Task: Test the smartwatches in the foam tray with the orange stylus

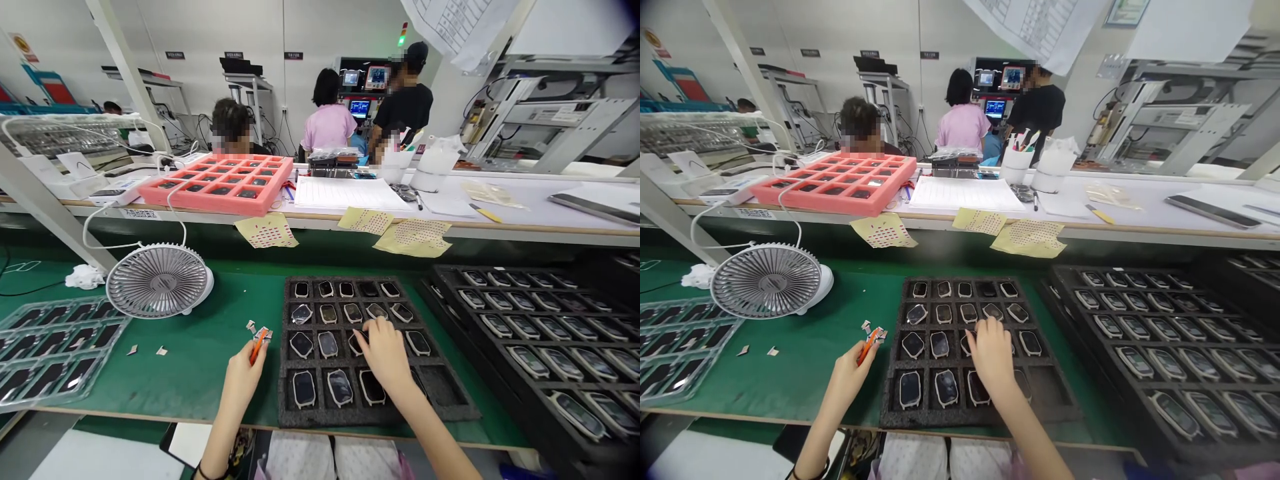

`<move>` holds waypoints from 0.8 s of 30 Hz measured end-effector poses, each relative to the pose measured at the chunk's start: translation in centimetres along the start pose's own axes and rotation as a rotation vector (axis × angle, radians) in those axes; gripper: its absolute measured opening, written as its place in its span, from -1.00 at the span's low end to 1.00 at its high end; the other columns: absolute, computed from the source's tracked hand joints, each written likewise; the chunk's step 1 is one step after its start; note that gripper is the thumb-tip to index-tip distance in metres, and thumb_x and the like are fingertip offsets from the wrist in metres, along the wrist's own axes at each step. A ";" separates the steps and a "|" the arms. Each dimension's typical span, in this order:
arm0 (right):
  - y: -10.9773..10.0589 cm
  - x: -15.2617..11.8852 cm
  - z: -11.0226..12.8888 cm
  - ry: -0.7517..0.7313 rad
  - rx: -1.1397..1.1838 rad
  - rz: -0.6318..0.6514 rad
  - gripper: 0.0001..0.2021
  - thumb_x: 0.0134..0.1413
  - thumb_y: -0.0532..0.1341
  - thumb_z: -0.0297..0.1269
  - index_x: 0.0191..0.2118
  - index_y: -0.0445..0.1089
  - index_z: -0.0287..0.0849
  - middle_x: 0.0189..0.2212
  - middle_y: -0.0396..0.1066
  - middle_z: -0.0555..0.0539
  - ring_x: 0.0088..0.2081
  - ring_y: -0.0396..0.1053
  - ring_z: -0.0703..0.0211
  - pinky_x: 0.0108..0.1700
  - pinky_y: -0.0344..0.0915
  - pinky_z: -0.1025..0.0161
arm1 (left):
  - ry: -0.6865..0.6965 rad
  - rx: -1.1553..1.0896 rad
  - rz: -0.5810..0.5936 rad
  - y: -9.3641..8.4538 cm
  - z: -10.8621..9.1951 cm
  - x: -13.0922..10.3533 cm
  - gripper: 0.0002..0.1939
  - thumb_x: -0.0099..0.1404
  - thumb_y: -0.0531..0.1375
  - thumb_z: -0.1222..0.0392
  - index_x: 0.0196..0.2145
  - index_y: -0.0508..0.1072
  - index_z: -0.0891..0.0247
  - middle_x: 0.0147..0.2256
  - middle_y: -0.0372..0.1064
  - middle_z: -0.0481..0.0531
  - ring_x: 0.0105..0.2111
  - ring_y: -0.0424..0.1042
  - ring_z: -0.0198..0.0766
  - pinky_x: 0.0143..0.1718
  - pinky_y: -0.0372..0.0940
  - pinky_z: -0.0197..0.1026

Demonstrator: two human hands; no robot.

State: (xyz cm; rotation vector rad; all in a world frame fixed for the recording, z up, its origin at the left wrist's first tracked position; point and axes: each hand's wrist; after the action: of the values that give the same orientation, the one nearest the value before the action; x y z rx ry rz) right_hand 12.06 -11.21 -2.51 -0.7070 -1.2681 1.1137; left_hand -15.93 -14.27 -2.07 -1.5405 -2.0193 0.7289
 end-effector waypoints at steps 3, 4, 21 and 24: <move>0.3 -0.2 -1.8 -0.006 0.010 0.029 -0.69 0.21 0.02 -0.08 -0.44 0.31 -0.14 -0.44 0.31 -0.19 -0.35 0.29 -0.07 -0.35 0.17 0.09 | -0.028 -0.022 0.000 -0.2 -0.9 -0.2 -0.71 0.24 0.03 -0.07 -0.50 0.22 0.15 -0.62 0.21 -0.11 -0.60 0.25 -0.23 -0.49 0.10 -0.28; 0.4 -0.2 -2.0 -0.005 0.090 0.038 -0.68 0.19 0.04 -0.04 -0.44 0.30 -0.13 -0.43 0.32 -0.18 -0.34 0.29 -0.07 -0.34 0.18 0.09 | -0.017 -0.062 0.014 -0.1 -1.4 -0.4 -0.72 0.26 0.01 -0.07 -0.46 0.25 0.16 -0.58 0.25 -0.09 -0.58 0.28 -0.22 -0.47 0.12 -0.28; -4.8 0.4 2.8 0.539 1.877 0.329 -0.78 0.02 0.31 -0.15 -0.37 0.30 -0.16 -0.61 0.27 0.11 -0.67 0.12 0.41 -0.63 0.05 0.42 | 0.106 -0.696 0.709 6.3 -11.1 -3.2 -0.56 0.30 -0.03 -0.16 -0.45 0.33 0.27 -0.69 0.00 -0.21 -0.71 -0.06 -0.44 -0.67 -0.13 -0.35; -4.7 0.3 2.9 0.527 1.858 0.328 -0.76 0.04 0.30 -0.14 -0.38 0.28 -0.16 -0.66 0.23 0.15 -0.70 0.10 0.43 -0.65 0.04 0.45 | 0.136 -0.681 0.690 6.3 -11.2 -3.1 -0.56 0.31 -0.03 -0.14 -0.46 0.33 0.28 -0.69 -0.01 -0.21 -0.71 -0.06 -0.44 -0.67 -0.12 -0.35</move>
State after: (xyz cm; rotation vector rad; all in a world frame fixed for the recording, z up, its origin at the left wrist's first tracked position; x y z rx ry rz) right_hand 10.42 -12.96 2.43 0.2866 0.5768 1.6397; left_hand -3.27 -14.59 1.75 -2.6574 -1.6968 0.1220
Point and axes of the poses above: each hand's wrist, its own x-axis towards the middle knuckle, its own y-axis out of the palm, z = x × y
